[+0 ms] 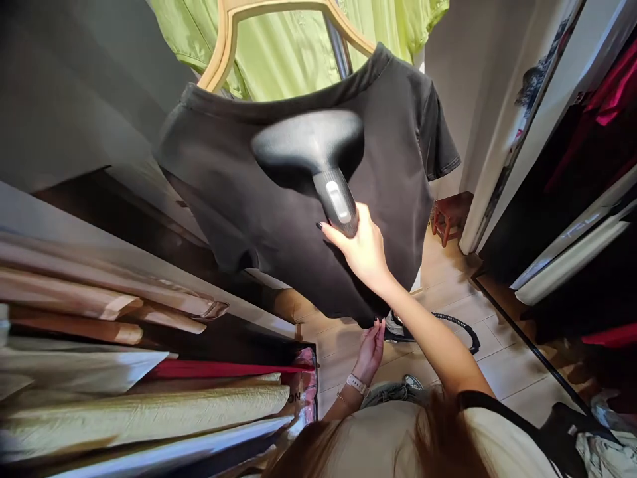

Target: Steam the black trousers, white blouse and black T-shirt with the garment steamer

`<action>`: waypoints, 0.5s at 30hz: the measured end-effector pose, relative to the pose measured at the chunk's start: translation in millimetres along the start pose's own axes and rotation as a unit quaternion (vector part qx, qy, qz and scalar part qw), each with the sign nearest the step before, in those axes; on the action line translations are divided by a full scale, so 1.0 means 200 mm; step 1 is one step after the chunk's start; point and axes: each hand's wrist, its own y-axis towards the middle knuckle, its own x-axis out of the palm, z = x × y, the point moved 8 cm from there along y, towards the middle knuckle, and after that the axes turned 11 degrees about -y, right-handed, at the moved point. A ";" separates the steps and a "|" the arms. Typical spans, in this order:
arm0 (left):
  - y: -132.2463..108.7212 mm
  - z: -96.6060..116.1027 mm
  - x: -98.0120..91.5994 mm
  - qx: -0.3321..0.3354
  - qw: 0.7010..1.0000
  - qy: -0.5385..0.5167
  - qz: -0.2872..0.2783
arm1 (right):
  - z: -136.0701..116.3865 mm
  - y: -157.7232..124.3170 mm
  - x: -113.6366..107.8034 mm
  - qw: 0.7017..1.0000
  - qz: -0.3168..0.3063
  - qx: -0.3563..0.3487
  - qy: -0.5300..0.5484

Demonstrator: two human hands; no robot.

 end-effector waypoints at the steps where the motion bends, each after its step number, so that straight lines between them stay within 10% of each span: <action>1: 0.00 0.01 0.00 0.004 1.000 -0.002 -0.004 | 0.05 -0.04 0.01 1.000 -0.001 0.012 -0.005; 10: 0.02 0.14 0.04 0.050 0.994 0.085 -0.037 | 0.74 -0.68 0.11 0.961 -0.075 0.240 -0.117; 15: 0.03 0.16 0.05 0.038 0.991 0.119 -0.044 | 0.80 -0.80 0.07 0.953 -0.054 0.274 -0.116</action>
